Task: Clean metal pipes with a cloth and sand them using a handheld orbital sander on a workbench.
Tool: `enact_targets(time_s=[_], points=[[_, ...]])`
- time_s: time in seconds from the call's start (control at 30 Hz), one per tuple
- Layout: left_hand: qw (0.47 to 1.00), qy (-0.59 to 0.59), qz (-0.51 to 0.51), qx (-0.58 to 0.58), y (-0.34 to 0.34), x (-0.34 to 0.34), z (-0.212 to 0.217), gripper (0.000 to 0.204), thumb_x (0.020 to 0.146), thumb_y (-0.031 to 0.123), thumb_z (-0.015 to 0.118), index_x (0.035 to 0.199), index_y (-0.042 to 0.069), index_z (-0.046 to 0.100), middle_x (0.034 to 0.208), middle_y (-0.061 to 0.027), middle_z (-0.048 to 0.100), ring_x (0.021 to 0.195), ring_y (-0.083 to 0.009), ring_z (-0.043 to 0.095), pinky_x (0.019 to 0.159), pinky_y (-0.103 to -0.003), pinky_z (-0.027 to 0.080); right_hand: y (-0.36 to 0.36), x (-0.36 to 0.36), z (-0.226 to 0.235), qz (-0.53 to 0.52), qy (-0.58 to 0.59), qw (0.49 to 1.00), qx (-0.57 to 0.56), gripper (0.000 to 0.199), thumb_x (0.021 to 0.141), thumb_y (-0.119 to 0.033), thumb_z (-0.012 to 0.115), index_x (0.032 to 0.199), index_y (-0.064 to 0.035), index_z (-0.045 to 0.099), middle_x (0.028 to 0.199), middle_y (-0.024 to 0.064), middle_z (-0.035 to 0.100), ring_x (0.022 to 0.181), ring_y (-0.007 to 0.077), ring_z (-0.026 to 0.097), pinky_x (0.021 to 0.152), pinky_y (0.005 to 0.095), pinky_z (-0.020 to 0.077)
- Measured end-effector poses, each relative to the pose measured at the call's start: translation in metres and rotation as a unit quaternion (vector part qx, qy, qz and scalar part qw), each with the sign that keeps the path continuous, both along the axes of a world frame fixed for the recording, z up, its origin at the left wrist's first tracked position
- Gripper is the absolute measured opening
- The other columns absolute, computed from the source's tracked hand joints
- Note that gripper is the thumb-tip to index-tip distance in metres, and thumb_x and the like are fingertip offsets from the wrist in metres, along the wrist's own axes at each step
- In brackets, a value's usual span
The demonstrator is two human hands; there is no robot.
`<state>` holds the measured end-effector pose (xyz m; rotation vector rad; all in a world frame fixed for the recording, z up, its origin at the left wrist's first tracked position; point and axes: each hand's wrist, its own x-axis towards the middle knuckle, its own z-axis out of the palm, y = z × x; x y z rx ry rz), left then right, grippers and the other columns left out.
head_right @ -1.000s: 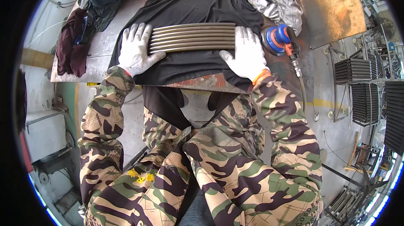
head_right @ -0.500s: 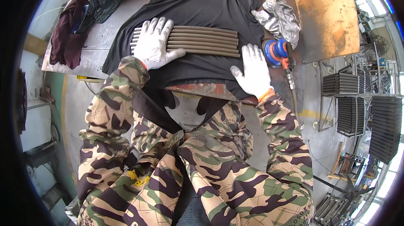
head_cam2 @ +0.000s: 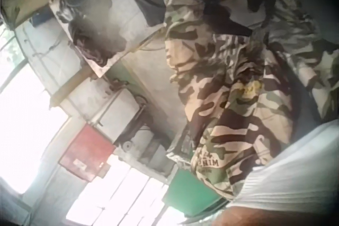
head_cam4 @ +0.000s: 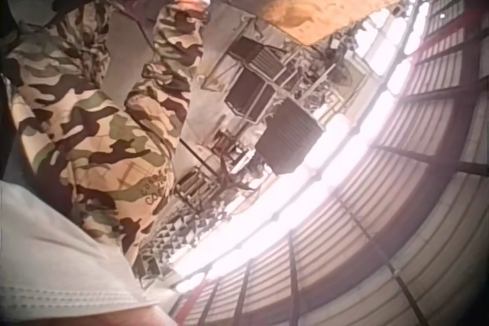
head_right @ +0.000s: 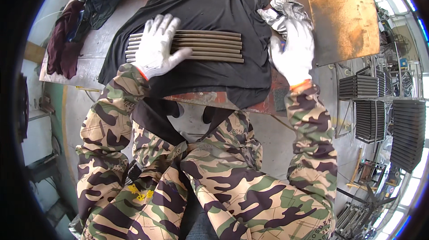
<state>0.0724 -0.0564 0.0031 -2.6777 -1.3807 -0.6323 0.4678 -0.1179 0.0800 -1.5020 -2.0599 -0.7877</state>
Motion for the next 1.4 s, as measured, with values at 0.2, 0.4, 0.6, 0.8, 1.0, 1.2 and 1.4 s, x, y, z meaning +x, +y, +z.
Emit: enact_targets(time_s=[0.2, 0.4, 0.6, 0.8, 1.0, 1.2, 1.4], points=[[0.981, -0.089, 0.127, -0.12, 0.02, -0.061, -0.012, 0.068, 0.103, 0.044, 0.062, 0.156, 0.003, 0.05, 0.161, -0.0243, 0.049, 0.154, -0.0427, 0.038, 0.127, -0.049, 0.03, 0.015, -0.05, -0.058, 0.266, 0.586, 0.742, -0.187, 0.044, 0.111, -0.018, 0.055, 0.148, 0.0063, 0.055, 0.146, 0.0196, 0.063, 0.136, 0.0304, 0.061, 0.117, 0.0375, 0.045], [0.93, -0.31, -0.032, -0.196, 0.025, -0.092, -0.023, 0.053, 0.106, 0.025, 0.059, 0.156, 0.007, 0.053, 0.157, -0.0199, 0.055, 0.151, -0.0321, 0.045, 0.125, -0.039, 0.032, 0.02, -0.072, -0.107, 0.27, 0.573, 0.751, -0.184, 0.052, 0.112, -0.024, 0.051, 0.155, 0.005, 0.049, 0.155, 0.0194, 0.058, 0.145, 0.0267, 0.053, 0.117, 0.0356, 0.0438], [0.993, -0.103, -0.012, -0.063, 0.016, -0.072, -0.018, 0.054, 0.101, 0.027, 0.065, 0.148, 0.001, 0.058, 0.152, -0.0239, 0.057, 0.149, -0.0439, 0.045, 0.125, -0.05, 0.032, 0.014, -0.072, -0.092, 0.244, 0.524, 0.785, -0.222, 0.052, 0.112, -0.025, 0.052, 0.156, 0.0031, 0.049, 0.161, 0.0162, 0.051, 0.147, 0.0252, 0.05, 0.119, 0.0356, 0.0417], [0.999, -0.034, 0.015, 0.019, 0.012, -0.064, -0.014, 0.054, 0.098, 0.031, 0.068, 0.141, -0.001, 0.061, 0.146, -0.0239, 0.061, 0.141, -0.0457, 0.051, 0.121, -0.054, 0.036, 0.008, -0.054, -0.029, 0.104, 0.399, 0.879, -0.238, 0.045, 0.097, -0.017, 0.076, 0.138, 0.0, 0.065, 0.126, 0.0174, 0.074, 0.118, 0.0277, 0.07, 0.104, 0.0387, 0.0541], [0.998, 0.035, 0.021, 0.046, 0.014, -0.062, -0.016, 0.054, 0.099, 0.033, 0.065, 0.141, -0.001, 0.061, 0.144, -0.0241, 0.063, 0.138, -0.0443, 0.054, 0.119, -0.056, 0.036, -0.005, 0.034, 0.001, -0.205, 0.087, 0.932, -0.285, 0.059, 0.088, -0.05, 0.076, 0.131, -0.0108, 0.065, 0.115, 0.0244, 0.072, 0.106, 0.0433, 0.072, 0.093, 0.0518, 0.0584], [0.993, 0.021, 0.006, 0.12, 0.011, -0.028, -0.002, 0.052, 0.097, 0.032, 0.068, 0.135, -0.004, 0.063, 0.138, -0.026, 0.064, 0.135, -0.0449, 0.056, 0.116, -0.056, 0.037, 0.003, 0.05, -0.01, -0.191, 0.021, 0.936, -0.295, 0.055, 0.092, -0.05, 0.071, 0.131, -0.0121, 0.062, 0.117, 0.0255, 0.07, 0.106, 0.0468, 0.071, 0.093, 0.0534, 0.058], [0.998, -0.004, 0.049, 0.046, 0.005, 0.01, -0.021, 0.062, 0.102, 0.041, 0.062, 0.145, -0.002, 0.058, 0.148, -0.0271, 0.058, 0.14, -0.0449, 0.051, 0.12, -0.056, 0.034, -0.017, 0.033, 0.051, -0.149, 0.045, 0.957, -0.243, 0.048, 0.095, -0.046, 0.07, 0.134, -0.0196, 0.063, 0.119, 0.02, 0.067, 0.103, 0.0425, 0.071, 0.092, 0.0515, 0.0577]])
